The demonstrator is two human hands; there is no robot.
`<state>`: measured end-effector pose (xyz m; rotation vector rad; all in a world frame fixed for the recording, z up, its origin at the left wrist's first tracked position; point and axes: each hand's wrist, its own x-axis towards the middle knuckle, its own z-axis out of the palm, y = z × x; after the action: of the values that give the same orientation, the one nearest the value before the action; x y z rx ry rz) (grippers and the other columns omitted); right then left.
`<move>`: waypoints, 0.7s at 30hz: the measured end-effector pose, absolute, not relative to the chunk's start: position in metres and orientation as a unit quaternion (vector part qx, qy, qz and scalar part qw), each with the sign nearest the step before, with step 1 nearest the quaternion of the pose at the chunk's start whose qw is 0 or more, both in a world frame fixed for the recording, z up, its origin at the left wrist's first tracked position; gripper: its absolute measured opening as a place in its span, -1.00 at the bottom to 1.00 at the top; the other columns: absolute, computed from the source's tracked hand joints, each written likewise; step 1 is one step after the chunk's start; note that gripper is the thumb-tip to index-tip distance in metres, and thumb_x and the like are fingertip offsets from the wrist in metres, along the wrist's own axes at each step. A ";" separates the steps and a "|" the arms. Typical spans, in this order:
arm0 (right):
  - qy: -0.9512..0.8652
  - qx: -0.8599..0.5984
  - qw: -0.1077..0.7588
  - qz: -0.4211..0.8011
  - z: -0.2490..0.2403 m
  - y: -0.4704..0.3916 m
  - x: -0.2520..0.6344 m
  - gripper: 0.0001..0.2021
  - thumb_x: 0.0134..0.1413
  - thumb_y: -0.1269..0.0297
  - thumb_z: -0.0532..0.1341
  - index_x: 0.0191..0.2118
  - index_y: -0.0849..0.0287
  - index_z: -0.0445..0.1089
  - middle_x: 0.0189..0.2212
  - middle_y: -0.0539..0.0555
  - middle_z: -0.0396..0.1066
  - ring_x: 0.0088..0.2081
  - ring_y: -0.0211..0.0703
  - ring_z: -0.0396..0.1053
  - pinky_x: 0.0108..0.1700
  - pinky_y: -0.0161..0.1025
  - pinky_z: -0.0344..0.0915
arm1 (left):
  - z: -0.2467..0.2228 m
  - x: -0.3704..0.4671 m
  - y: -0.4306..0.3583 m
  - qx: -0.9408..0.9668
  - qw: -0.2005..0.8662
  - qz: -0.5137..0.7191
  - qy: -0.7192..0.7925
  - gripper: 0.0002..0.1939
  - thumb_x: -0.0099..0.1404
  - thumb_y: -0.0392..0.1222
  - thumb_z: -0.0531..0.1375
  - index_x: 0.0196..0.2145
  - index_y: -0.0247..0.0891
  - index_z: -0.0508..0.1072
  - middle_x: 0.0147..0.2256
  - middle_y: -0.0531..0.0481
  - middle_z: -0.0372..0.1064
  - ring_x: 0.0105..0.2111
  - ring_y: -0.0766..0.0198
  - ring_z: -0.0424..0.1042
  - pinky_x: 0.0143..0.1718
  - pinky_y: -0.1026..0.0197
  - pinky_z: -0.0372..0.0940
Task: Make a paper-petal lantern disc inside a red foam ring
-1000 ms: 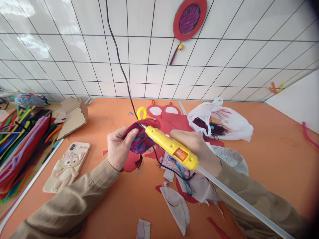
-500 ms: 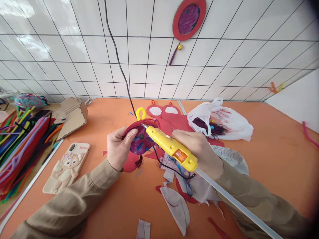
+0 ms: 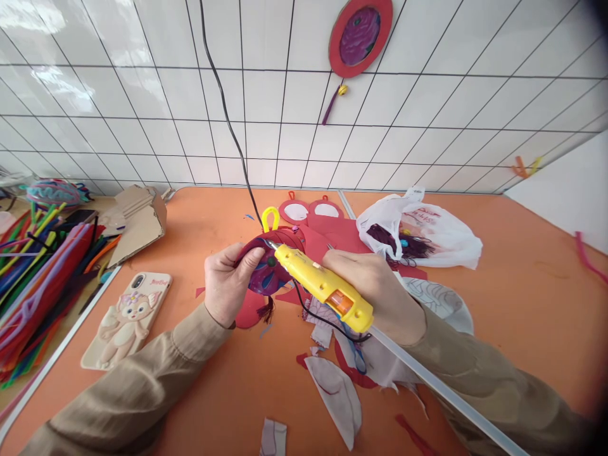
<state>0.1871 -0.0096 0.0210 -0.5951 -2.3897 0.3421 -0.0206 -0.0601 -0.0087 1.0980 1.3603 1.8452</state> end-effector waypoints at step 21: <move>-0.908 -0.204 0.339 0.140 0.028 -0.009 0.191 -0.82 0.18 0.25 0.17 -0.41 0.12 0.17 -0.51 -0.04 0.19 -0.53 -0.27 0.11 -0.52 -0.25 0.04 | -0.011 -0.026 -0.055 0.336 0.368 0.725 0.475 -0.70 0.04 0.03 0.44 -0.40 -0.27 0.67 -0.46 -0.03 0.60 -0.54 0.31 0.48 -0.48 0.30 0.43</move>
<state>0.1905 -0.0089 0.0277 -0.5301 -2.3644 0.3634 -0.0257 -0.0549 -0.0115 0.8633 1.2205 1.8632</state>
